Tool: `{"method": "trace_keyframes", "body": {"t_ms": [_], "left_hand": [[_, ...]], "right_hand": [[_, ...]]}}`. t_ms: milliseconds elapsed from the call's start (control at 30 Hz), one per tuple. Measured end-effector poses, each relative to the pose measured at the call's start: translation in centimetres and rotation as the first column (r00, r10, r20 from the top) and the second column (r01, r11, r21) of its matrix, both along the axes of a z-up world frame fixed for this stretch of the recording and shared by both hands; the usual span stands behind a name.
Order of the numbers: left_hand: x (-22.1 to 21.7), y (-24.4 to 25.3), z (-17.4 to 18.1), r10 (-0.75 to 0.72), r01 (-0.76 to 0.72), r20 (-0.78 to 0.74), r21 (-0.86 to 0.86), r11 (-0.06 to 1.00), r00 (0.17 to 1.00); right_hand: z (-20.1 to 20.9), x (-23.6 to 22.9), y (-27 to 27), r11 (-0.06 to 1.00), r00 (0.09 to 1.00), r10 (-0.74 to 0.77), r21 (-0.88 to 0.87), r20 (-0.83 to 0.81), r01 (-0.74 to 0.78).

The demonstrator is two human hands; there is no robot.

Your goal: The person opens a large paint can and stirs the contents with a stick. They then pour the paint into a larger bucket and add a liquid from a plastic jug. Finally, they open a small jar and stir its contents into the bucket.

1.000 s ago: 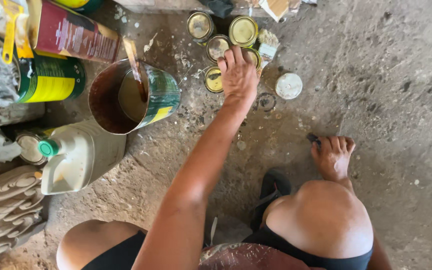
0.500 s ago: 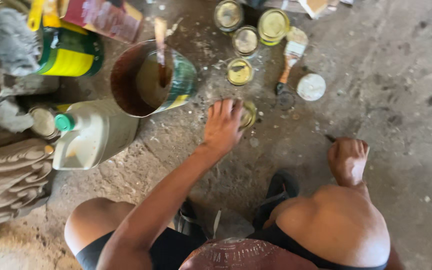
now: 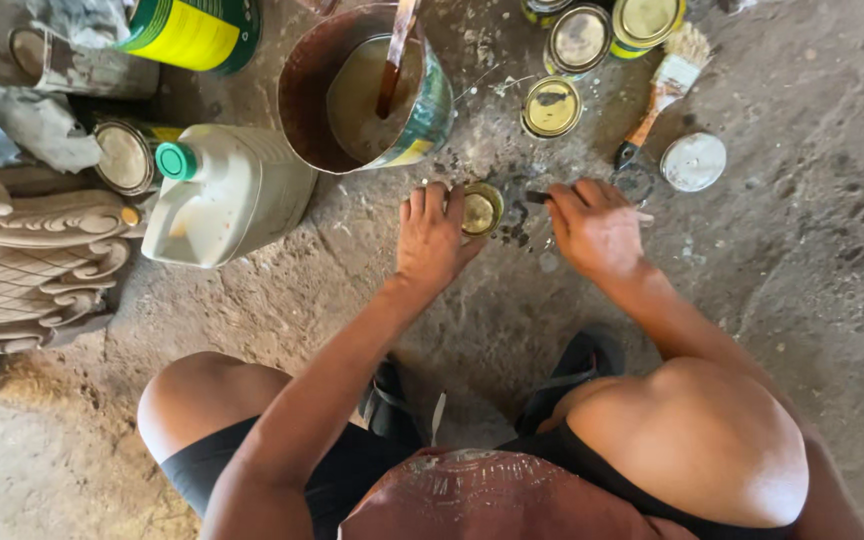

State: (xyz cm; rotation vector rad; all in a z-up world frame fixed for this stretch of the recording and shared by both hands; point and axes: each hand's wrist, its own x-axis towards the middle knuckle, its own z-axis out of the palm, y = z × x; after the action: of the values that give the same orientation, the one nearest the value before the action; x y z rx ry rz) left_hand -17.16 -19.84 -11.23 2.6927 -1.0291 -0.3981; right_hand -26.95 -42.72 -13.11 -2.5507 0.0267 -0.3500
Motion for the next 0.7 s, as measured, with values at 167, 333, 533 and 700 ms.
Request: {"method": "trace_keyframes", "body": {"t_ms": [167, 333, 533, 700], "left_hand": [[-1.3, -0.7, -0.6, 0.061, -0.061, -0.005, 0.016, 0.998, 0.998], [0.2, -0.7, -0.7, -0.139, 0.139, -0.009, 0.005, 0.99, 0.99], [1.1, -0.7, -0.5, -0.335, 0.336, 0.017, -0.021, 0.942, 0.942], [1.1, -1.2, -0.4, -0.38, 0.38, 0.047, 0.007, 0.925, 0.924]], "right_hand": [[-1.0, 1.5, 1.9, 0.998, 0.998, 0.058, -0.028, 0.02, -0.057], [-0.9, 2.4, 2.2, 0.994, 0.995, 0.094, -0.057, 0.022, -0.092], [-0.5, 2.3, 2.2, 0.992, 0.995, 0.094, -0.08, -0.035, -0.097], [-0.6, 1.9, 2.3, 0.99, 0.996, 0.089, -0.112, -0.015, -0.09]]}}
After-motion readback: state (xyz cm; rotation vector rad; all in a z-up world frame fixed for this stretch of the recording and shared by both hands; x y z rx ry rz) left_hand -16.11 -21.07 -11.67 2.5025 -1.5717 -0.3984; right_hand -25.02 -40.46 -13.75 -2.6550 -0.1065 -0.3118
